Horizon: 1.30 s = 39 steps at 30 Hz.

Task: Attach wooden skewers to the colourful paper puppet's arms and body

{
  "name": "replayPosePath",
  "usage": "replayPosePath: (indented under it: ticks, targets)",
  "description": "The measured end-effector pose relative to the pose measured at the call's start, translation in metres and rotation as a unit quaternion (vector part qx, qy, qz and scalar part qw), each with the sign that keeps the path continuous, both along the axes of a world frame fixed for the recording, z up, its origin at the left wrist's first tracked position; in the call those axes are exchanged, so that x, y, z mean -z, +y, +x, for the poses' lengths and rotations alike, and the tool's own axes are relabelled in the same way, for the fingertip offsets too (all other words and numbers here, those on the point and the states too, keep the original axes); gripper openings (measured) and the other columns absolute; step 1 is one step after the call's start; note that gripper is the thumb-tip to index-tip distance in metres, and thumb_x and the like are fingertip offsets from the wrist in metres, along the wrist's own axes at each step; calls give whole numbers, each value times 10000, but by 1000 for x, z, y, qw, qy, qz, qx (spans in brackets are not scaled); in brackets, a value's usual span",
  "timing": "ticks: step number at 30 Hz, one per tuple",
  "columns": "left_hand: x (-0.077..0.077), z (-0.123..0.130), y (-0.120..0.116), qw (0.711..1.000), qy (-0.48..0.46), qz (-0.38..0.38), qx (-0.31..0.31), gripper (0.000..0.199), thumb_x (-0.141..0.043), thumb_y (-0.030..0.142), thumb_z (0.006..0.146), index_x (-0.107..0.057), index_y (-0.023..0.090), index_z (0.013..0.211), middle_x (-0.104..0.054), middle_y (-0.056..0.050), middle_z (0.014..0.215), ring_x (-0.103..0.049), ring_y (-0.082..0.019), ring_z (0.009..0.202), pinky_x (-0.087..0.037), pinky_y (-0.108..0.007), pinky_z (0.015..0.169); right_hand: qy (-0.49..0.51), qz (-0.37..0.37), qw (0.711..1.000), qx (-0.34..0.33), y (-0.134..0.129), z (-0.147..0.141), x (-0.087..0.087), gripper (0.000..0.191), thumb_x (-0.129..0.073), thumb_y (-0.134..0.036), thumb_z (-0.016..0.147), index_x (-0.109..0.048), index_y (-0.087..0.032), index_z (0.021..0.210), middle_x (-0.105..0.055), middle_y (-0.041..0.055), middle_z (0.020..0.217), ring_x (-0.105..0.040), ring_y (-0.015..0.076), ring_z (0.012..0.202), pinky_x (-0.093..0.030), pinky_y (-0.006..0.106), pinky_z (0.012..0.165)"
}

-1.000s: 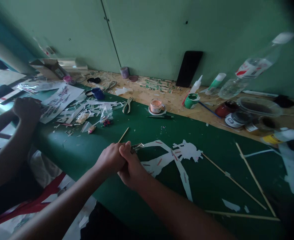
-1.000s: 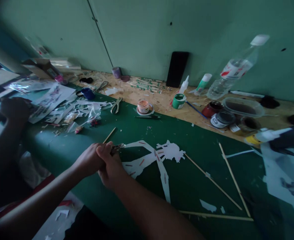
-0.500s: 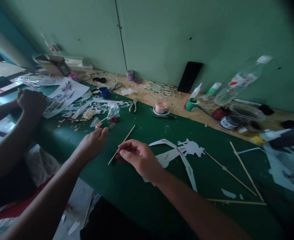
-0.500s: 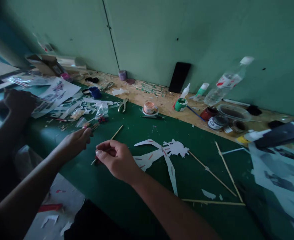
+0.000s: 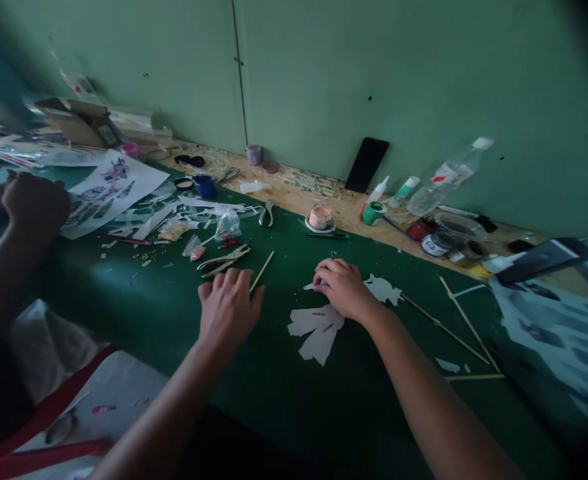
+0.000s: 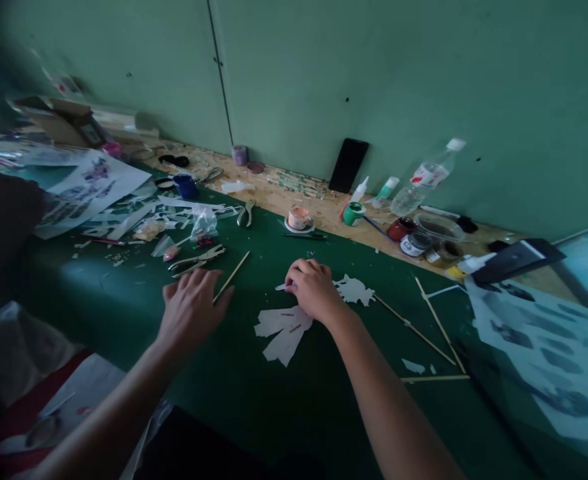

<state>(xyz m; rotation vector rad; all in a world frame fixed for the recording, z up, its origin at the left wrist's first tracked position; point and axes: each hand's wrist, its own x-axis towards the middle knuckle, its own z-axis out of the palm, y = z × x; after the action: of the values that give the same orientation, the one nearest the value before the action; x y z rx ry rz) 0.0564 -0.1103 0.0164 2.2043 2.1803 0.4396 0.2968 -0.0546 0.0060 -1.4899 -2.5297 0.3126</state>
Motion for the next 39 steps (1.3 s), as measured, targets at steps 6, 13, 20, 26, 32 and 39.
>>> replayPosePath:
  ticks: [6,13,20,26,32,39]
  targets:
    - [14,4,-2,1000,-14,-6,11,308,-356,316,958,-596,220,1125,-625,-85,1066,-554,-251,978,-349,-379,772,-36,-64,997,-7,14,0,-5,111,-558,-254,888,-607,-267,987,-638,24,998,-539,231,1038,-307,405,873]
    - [16,4,6,999,-37,0,11,311,-344,290,967,-606,223,1123,-649,-72,1056,-571,-235,970,-352,-363,767,-54,-56,997,-27,21,-1,-9,29,-578,-228,863,-600,-244,876,-614,29,980,-569,224,984,-330,350,781]
    - [13,10,3,999,-47,8,-11,302,-357,286,960,-603,197,1110,-649,-79,1059,-575,-226,995,-375,-364,813,-70,-21,997,24,20,7,-9,171,-555,-369,891,-583,-210,948,-623,82,999,-569,287,1007,-329,391,790]
    - [13,13,2,999,-33,15,-7,301,-358,259,955,-619,189,1087,-651,-82,1031,-591,-220,964,-392,-353,801,-44,-38,998,-4,17,18,-12,150,-629,-369,846,-602,-225,879,-621,44,982,-582,235,969,-333,347,771]
    - [11,12,3,999,-30,19,17,313,-354,283,959,-626,183,1077,-660,-77,1022,-590,-210,941,-406,-335,794,27,-62,998,-5,26,26,-3,163,-671,-314,813,-592,-195,892,-627,51,970,-588,230,940,-355,347,761]
    - [-5,35,-4,994,49,98,15,322,-401,332,939,-614,166,1114,-645,-127,1059,-538,-311,1045,-352,-444,871,152,-72,986,4,34,35,-16,213,-602,-408,860,-637,-203,909,-646,33,923,-590,155,812,-414,275,705]
